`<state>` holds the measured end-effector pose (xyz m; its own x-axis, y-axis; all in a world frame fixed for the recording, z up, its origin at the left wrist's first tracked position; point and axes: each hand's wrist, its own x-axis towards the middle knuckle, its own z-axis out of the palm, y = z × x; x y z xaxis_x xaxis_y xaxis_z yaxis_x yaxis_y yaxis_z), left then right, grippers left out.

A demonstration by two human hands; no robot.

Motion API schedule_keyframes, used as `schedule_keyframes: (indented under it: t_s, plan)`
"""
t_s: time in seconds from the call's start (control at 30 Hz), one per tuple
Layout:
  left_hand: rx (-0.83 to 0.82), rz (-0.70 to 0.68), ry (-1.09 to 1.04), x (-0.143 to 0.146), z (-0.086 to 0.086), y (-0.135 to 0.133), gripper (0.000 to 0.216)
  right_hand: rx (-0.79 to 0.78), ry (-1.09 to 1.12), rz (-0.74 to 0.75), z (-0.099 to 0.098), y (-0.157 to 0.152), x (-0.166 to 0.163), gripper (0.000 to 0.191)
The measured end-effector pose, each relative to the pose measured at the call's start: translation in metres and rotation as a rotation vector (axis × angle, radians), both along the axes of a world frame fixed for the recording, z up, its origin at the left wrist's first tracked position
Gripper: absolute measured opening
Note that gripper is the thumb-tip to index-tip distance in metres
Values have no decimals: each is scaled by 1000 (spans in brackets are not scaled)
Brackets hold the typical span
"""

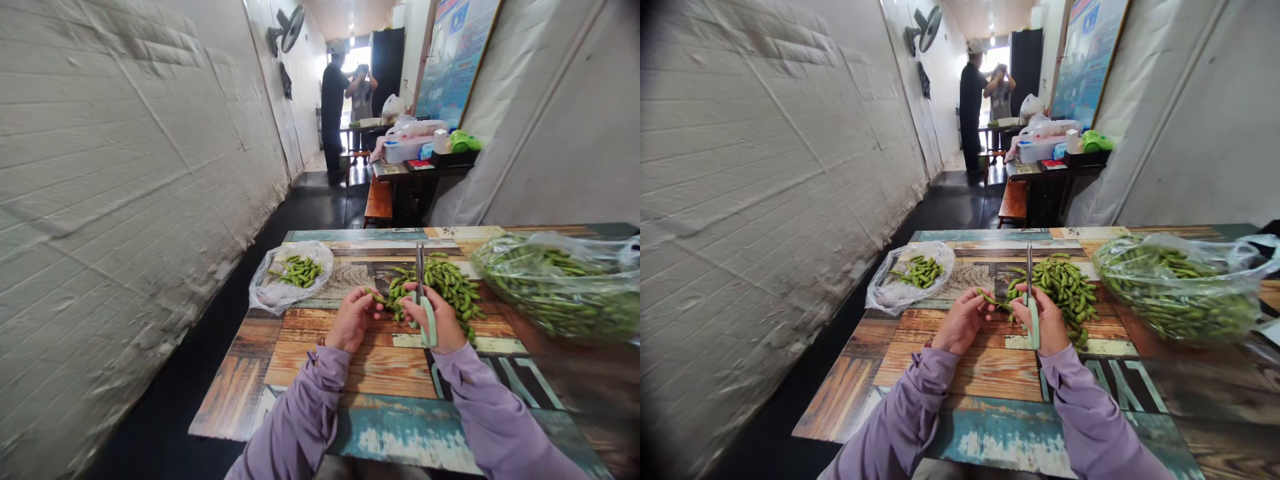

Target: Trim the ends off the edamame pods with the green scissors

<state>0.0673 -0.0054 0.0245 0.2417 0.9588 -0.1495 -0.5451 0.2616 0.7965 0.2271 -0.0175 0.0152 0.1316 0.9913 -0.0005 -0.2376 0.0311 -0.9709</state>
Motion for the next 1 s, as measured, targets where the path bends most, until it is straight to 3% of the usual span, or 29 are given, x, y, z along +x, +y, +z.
schedule_keyframes:
  t_s: [0.23,0.43,0.53,0.63,0.77,1.0]
  plan:
    - [76,-43,123,1,0,-4,20,-81,165,41,-2,3,5,54]
    - [496,63,659,0,8,-9,17,-12,40,76,-2,0,2,52]
    - [601,34,776,2,7,-12,15,7,-40,70,-2,-2,1,51]
    - [597,37,821,4,1,-12,15,23,-70,80,-2,-2,0,50]
    - [514,26,755,4,-3,-9,19,14,51,119,-2,-3,2,51]
    - [399,-130,556,5,8,-14,34,-19,177,200,-9,0,6,59]
